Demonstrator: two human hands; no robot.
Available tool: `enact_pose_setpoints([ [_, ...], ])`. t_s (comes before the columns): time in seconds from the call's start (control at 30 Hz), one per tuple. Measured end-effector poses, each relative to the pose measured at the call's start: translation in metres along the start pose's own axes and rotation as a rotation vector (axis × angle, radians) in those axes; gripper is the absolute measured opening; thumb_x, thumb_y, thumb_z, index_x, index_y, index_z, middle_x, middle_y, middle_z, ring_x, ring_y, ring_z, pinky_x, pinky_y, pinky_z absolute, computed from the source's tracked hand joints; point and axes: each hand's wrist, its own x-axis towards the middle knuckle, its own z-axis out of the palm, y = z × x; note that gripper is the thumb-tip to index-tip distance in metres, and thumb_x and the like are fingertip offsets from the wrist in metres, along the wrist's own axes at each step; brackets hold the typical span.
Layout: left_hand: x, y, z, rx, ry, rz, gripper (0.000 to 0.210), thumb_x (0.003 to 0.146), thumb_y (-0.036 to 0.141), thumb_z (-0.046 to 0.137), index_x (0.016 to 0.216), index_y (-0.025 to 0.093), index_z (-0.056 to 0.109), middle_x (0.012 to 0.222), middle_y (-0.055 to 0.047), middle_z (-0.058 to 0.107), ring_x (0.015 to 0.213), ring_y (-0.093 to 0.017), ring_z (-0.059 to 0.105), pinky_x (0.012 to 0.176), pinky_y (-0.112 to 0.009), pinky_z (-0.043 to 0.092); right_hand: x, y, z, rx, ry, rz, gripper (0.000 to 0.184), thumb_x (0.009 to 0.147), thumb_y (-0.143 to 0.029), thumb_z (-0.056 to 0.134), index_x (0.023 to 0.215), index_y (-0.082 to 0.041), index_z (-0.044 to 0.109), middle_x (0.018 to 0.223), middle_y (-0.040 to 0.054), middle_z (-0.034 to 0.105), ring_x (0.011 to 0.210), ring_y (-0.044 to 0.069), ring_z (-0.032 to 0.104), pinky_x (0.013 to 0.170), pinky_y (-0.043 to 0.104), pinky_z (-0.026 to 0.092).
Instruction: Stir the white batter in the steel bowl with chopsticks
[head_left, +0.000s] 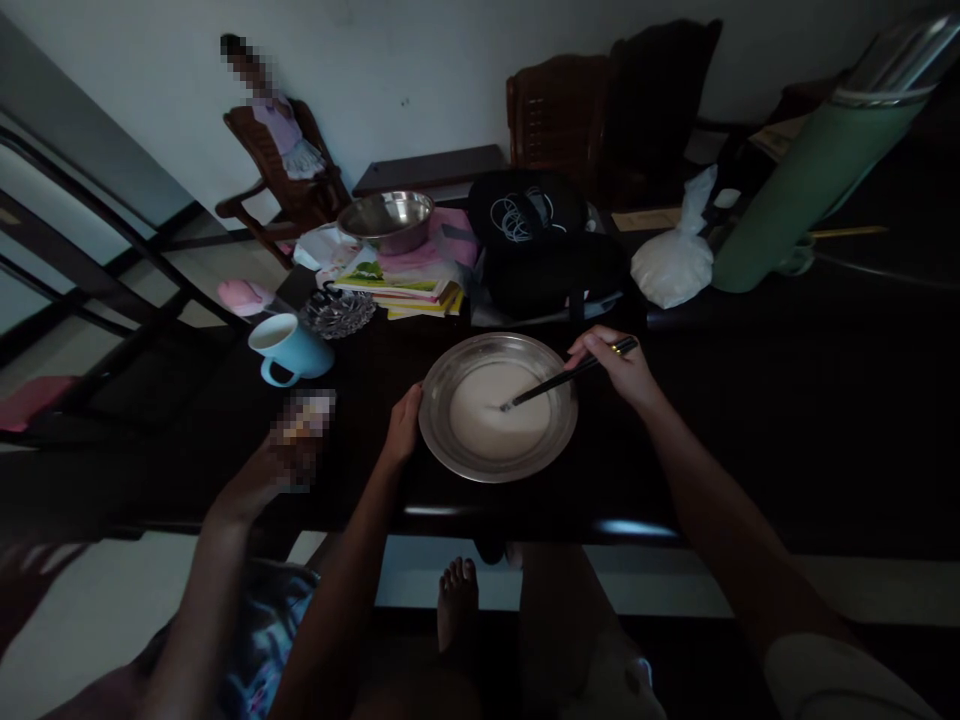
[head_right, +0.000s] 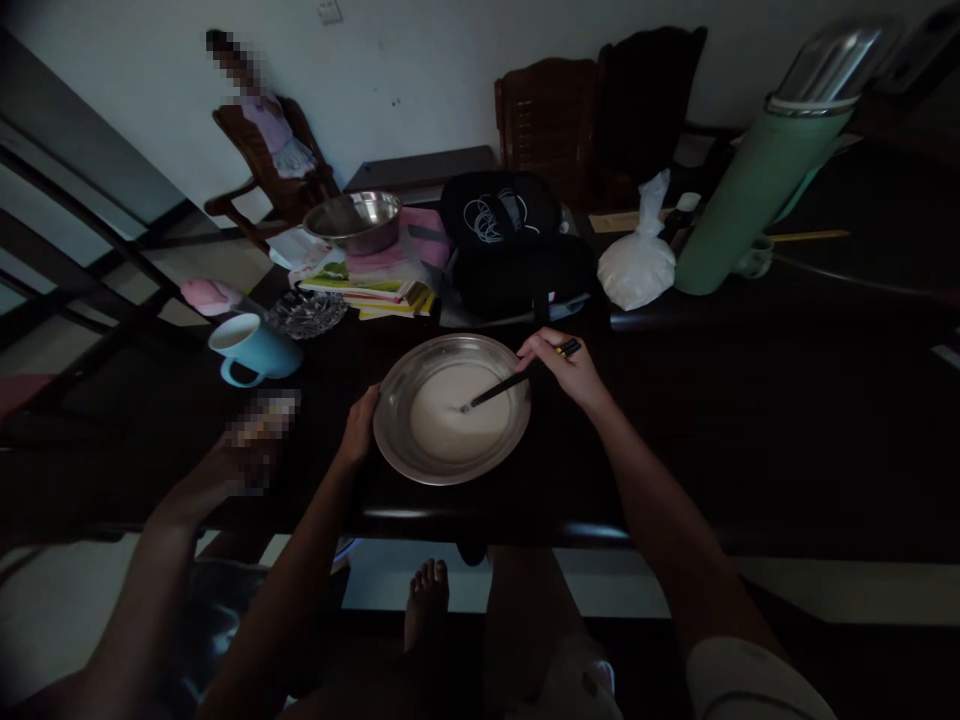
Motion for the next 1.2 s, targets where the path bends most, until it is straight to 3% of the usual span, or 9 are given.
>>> enact_pose_setpoints([
  [0.17,0.001,-0.0019,0.0001,-0.009,-0.018,-0.002,0.075,0.089,0.074,0.039,0.114,0.011,0.07,0.118,-0.013,0.073,0.115,-0.029,0.063,0.104,-0.04,0.045,-0.0003,0.0016,0.001,0.029,-0.1,-0.015,0.044,0.087,-0.063,0.061,0.078,-0.022,0.074,0.066,0.0022,0.075,0.067,0.018,0.071,0.07,0.032,0.055],
  [0.33,0.0012,-0.002,-0.0003,0.007,-0.013,-0.001,0.072,0.089,0.073,0.039,0.114,0.013,0.07,0.117,-0.012,0.073,0.114,-0.028,0.063,0.103,-0.039,0.045,-0.0003,0.0008,0.0003,0.041,-0.025,-0.021,0.042,0.088,-0.061,0.062,0.076,-0.022,0.073,0.064,0.0016,0.074,0.063,0.018,0.071,0.067,0.031,0.054],
  [0.5,0.0005,-0.0004,-0.0007,0.011,-0.013,0.0,0.075,0.089,0.074,0.038,0.114,0.01,0.07,0.117,-0.013,0.073,0.115,-0.029,0.063,0.103,-0.039,0.045,-0.0002,-0.0003,0.0012,0.032,-0.096,-0.044,0.041,0.088,-0.06,0.062,0.077,-0.022,0.074,0.068,0.0025,0.076,0.069,0.018,0.072,0.071,0.031,0.055],
  [0.67,0.0009,-0.0014,-0.0012,0.021,-0.022,-0.001,0.075,0.089,0.073,0.038,0.115,0.011,0.07,0.117,-0.013,0.073,0.117,-0.029,0.062,0.103,-0.038,0.045,-0.0003,0.002,-0.0009,0.033,0.013,-0.032,0.042,0.089,-0.059,0.061,0.076,-0.021,0.073,0.064,0.0016,0.074,0.063,0.017,0.07,0.069,0.031,0.054],
  [0.83,0.0012,-0.0036,-0.0014,-0.007,-0.012,-0.011,0.075,0.088,0.074,0.04,0.115,0.012,0.071,0.119,-0.013,0.073,0.119,-0.03,0.061,0.105,-0.04,0.044,-0.0006,0.0003,0.0021,-0.002,-0.106,-0.035,0.043,0.088,-0.061,0.061,0.078,-0.022,0.074,0.074,0.0031,0.077,0.075,0.019,0.073,0.075,0.033,0.056],
  [0.9,0.0006,-0.0024,-0.0013,-0.001,-0.015,-0.016,0.074,0.089,0.073,0.04,0.117,0.012,0.07,0.12,-0.013,0.073,0.121,-0.03,0.061,0.106,-0.04,0.043,0.0,-0.0001,0.0009,-0.031,-0.079,-0.052,0.042,0.088,-0.061,0.062,0.077,-0.023,0.074,0.077,0.0032,0.078,0.08,0.02,0.074,0.08,0.033,0.055],
  [1.03,-0.0004,0.0014,-0.0005,0.009,-0.027,-0.01,0.073,0.091,0.071,0.038,0.119,0.012,0.07,0.122,-0.013,0.072,0.12,-0.03,0.061,0.107,-0.04,0.043,0.0001,0.0016,-0.0028,0.022,0.036,-0.023,0.041,0.089,-0.06,0.061,0.076,-0.023,0.073,0.064,0.0009,0.073,0.062,0.017,0.07,0.067,0.03,0.054],
  [1.1,-0.0004,0.0021,-0.0003,0.002,-0.028,-0.009,0.074,0.091,0.071,0.038,0.119,0.012,0.07,0.122,-0.013,0.072,0.12,-0.03,0.062,0.107,-0.041,0.043,-0.0004,0.0019,-0.0014,0.045,-0.016,-0.014,0.042,0.09,-0.06,0.06,0.076,-0.022,0.073,0.062,0.0007,0.073,0.06,0.017,0.069,0.065,0.03,0.054],
  [1.2,-0.0003,0.0017,-0.0002,-0.024,-0.026,-0.015,0.075,0.089,0.073,0.04,0.119,0.012,0.071,0.121,-0.014,0.073,0.119,-0.031,0.062,0.107,-0.042,0.043,-0.0002,0.001,0.0018,0.011,-0.114,-0.036,0.042,0.089,-0.06,0.061,0.077,-0.022,0.074,0.072,0.0029,0.076,0.073,0.018,0.073,0.074,0.031,0.055],
])
